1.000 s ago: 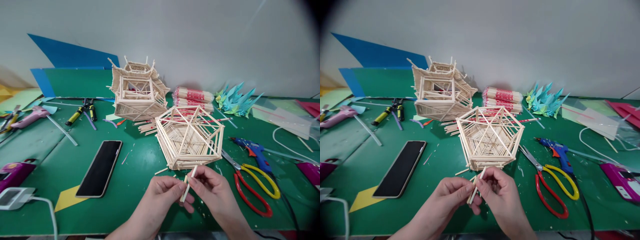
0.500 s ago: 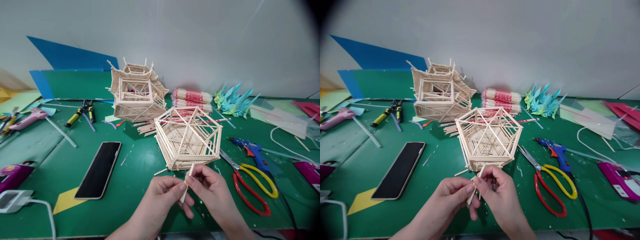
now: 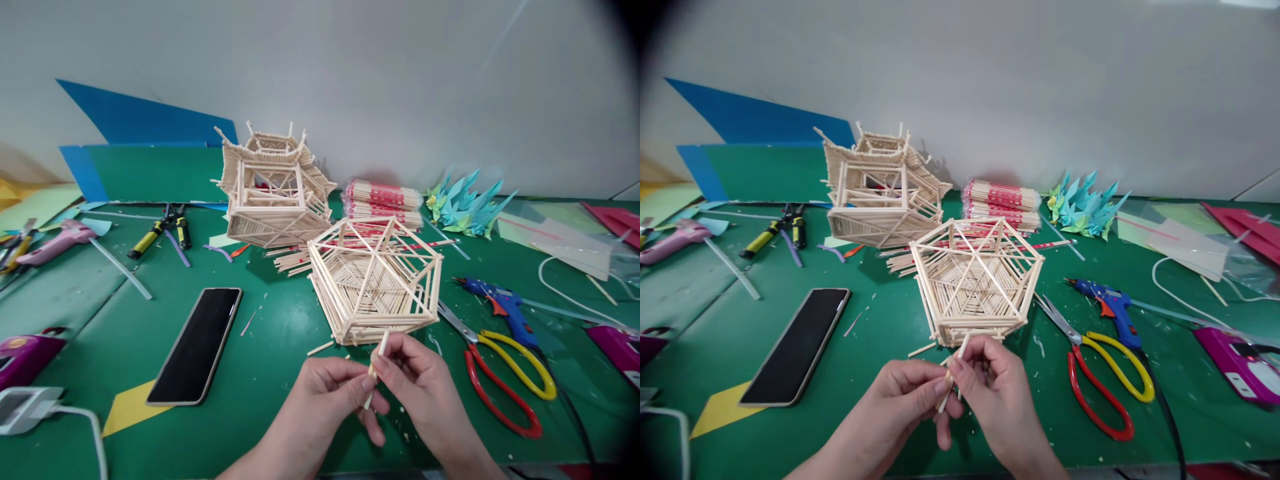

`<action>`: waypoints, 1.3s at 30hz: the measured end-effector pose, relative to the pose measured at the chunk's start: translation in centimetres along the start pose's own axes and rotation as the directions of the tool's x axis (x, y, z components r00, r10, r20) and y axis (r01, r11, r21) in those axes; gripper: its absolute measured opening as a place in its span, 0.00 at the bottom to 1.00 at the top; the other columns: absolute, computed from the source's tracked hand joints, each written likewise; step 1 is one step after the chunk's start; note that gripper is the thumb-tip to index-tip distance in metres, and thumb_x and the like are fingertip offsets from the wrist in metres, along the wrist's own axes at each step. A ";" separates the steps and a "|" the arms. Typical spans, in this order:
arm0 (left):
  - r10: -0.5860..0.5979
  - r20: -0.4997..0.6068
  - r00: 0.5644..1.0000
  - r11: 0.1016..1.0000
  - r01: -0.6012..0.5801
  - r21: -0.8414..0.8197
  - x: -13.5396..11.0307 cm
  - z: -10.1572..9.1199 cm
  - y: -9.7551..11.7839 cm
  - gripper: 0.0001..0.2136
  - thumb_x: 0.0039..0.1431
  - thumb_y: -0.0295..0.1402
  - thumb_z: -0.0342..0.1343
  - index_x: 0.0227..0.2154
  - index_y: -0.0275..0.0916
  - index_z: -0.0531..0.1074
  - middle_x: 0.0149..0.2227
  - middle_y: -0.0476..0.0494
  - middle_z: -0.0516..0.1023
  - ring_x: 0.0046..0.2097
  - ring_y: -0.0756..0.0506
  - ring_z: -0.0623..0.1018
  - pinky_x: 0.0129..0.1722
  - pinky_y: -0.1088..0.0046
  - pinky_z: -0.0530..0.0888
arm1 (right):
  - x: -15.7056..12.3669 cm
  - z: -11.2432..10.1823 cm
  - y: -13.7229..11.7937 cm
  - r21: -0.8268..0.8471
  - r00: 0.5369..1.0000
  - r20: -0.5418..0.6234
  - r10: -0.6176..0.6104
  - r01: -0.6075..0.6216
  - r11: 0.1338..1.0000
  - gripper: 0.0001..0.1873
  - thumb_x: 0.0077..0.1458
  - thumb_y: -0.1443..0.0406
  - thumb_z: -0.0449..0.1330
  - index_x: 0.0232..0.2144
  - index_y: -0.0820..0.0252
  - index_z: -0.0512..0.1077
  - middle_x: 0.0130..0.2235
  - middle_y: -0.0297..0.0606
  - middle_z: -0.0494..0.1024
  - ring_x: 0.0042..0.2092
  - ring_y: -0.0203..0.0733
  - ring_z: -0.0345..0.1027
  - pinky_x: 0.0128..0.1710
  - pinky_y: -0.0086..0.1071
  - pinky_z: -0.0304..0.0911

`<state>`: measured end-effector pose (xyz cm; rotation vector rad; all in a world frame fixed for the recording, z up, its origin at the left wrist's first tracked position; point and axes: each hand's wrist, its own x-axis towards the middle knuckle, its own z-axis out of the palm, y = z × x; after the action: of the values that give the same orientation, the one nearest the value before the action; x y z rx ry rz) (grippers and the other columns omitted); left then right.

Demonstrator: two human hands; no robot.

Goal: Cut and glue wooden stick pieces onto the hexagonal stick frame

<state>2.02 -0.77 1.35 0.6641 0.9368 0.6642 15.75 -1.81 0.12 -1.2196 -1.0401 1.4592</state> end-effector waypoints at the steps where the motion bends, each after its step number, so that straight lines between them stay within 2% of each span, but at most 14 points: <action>1: 0.000 -0.004 1.000 1.000 0.000 -0.002 0.0 0.0 0.0 0.12 0.47 0.38 0.60 0.23 0.31 0.77 0.22 0.43 0.77 0.18 0.52 0.73 0.24 0.76 0.67 | 0.0 0.0 0.0 0.010 1.000 0.002 -0.003 0.003 1.000 0.12 0.52 0.58 0.59 0.25 0.58 0.64 0.19 0.26 0.66 0.20 0.30 0.62 0.21 0.24 0.59; 9: 0.046 -0.019 0.999 0.999 -0.046 0.011 0.2 -0.2 -0.7 0.13 0.46 0.39 0.62 0.22 0.31 0.77 0.21 0.44 0.77 0.18 0.52 0.72 0.22 0.77 0.66 | 0.1 -0.1 0.2 -0.015 0.999 0.038 -0.024 0.024 1.000 0.12 0.53 0.58 0.58 0.24 0.58 0.65 0.19 0.27 0.67 0.21 0.30 0.61 0.22 0.24 0.57; 13: 0.060 -0.028 0.998 0.998 -0.061 -0.028 0.3 -0.5 -0.9 0.12 0.46 0.39 0.62 0.25 0.32 0.77 0.21 0.45 0.77 0.18 0.52 0.72 0.21 0.77 0.66 | 0.1 -0.8 0.2 -0.126 0.996 -0.026 -0.091 0.087 0.988 0.16 0.58 0.57 0.52 0.23 0.59 0.69 0.21 0.31 0.67 0.23 0.31 0.57 0.23 0.24 0.56; 15: 0.065 -0.034 0.997 0.997 -0.066 -0.034 0.3 -0.5 -0.9 0.13 0.46 0.39 0.62 0.26 0.32 0.77 0.22 0.45 0.77 0.18 0.52 0.73 0.21 0.78 0.66 | 0.1 -1.0 0.1 -0.142 0.994 -0.037 -0.106 0.100 0.985 0.16 0.58 0.57 0.52 0.25 0.59 0.71 0.23 0.32 0.69 0.24 0.32 0.58 0.24 0.24 0.57; 17: 0.082 -0.031 0.996 0.996 -0.082 -0.024 0.3 -0.4 -1.0 0.13 0.46 0.40 0.62 0.25 0.32 0.77 0.22 0.44 0.77 0.18 0.53 0.73 0.21 0.78 0.67 | 0.1 -0.9 0.0 -0.128 0.995 0.002 -0.100 0.099 0.987 0.13 0.57 0.58 0.54 0.28 0.58 0.72 0.24 0.33 0.70 0.26 0.33 0.63 0.26 0.25 0.59; 20: 0.111 -0.008 0.994 0.994 -0.111 0.006 0.4 -0.4 -1.2 0.14 0.45 0.42 0.63 0.24 0.32 0.78 0.21 0.45 0.77 0.17 0.53 0.72 0.20 0.79 0.67 | 0.0 -0.3 0.2 -0.092 0.995 0.064 -0.071 0.076 0.993 0.11 0.55 0.57 0.56 0.29 0.59 0.70 0.21 0.31 0.70 0.23 0.33 0.64 0.24 0.25 0.59; 24: 0.110 0.018 0.994 0.993 -0.111 0.045 0.6 -0.5 -1.4 0.17 0.42 0.45 0.64 0.23 0.32 0.78 0.20 0.47 0.75 0.17 0.54 0.72 0.19 0.80 0.66 | -0.1 0.1 0.8 -0.115 0.994 0.019 -0.111 0.112 0.987 0.13 0.55 0.58 0.56 0.23 0.59 0.65 0.18 0.28 0.64 0.20 0.30 0.58 0.21 0.24 0.54; 28: 0.132 0.035 0.991 0.987 -0.134 0.084 0.6 -0.3 -1.4 0.18 0.45 0.46 0.61 0.30 0.33 0.78 0.22 0.48 0.73 0.17 0.55 0.70 0.18 0.80 0.65 | -0.1 0.0 1.2 -0.234 0.984 0.010 -0.176 0.173 0.957 0.12 0.56 0.59 0.55 0.24 0.59 0.66 0.20 0.28 0.64 0.21 0.31 0.59 0.21 0.24 0.55; 31: 0.168 0.039 0.985 0.977 -0.172 0.127 0.6 -0.2 -1.4 0.19 0.48 0.47 0.58 0.30 0.33 0.78 0.21 0.50 0.69 0.18 0.55 0.67 0.18 0.80 0.63 | -0.3 0.1 1.2 -0.254 0.980 0.003 -0.197 0.191 0.948 0.12 0.55 0.59 0.55 0.23 0.58 0.66 0.19 0.29 0.64 0.21 0.32 0.58 0.21 0.24 0.56; 34: 0.223 0.028 0.974 0.957 -0.225 0.183 0.5 -0.3 -1.5 0.17 0.49 0.46 0.58 0.28 0.34 0.79 0.19 0.49 0.69 0.21 0.54 0.67 0.22 0.79 0.65 | -0.5 0.5 1.4 -0.178 0.976 -0.078 -0.205 0.188 0.966 0.12 0.55 0.59 0.55 0.23 0.58 0.66 0.21 0.28 0.64 0.20 0.31 0.59 0.20 0.24 0.57; 36: 0.283 0.022 0.959 0.928 -0.279 0.248 0.3 -0.5 -1.6 0.15 0.52 0.43 0.57 0.30 0.35 0.79 0.22 0.46 0.73 0.26 0.51 0.70 0.29 0.76 0.69 | -0.6 0.6 1.7 -0.174 0.963 -0.134 -0.235 0.210 0.962 0.11 0.54 0.59 0.56 0.23 0.57 0.66 0.22 0.29 0.64 0.21 0.31 0.59 0.21 0.23 0.57; 39: 0.394 0.013 0.919 0.849 -0.369 0.378 0.1 -0.6 -1.8 0.11 0.53 0.39 0.57 0.31 0.36 0.79 0.27 0.41 0.78 0.32 0.47 0.73 0.35 0.74 0.70 | -0.7 0.7 2.1 -0.242 0.947 -0.113 -0.302 0.269 0.932 0.10 0.53 0.61 0.57 0.23 0.57 0.68 0.23 0.30 0.64 0.24 0.32 0.60 0.22 0.23 0.58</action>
<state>1.89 -1.62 -0.32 1.1991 1.0125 0.8730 14.86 -2.98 -1.66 -1.2524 -1.2469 1.0311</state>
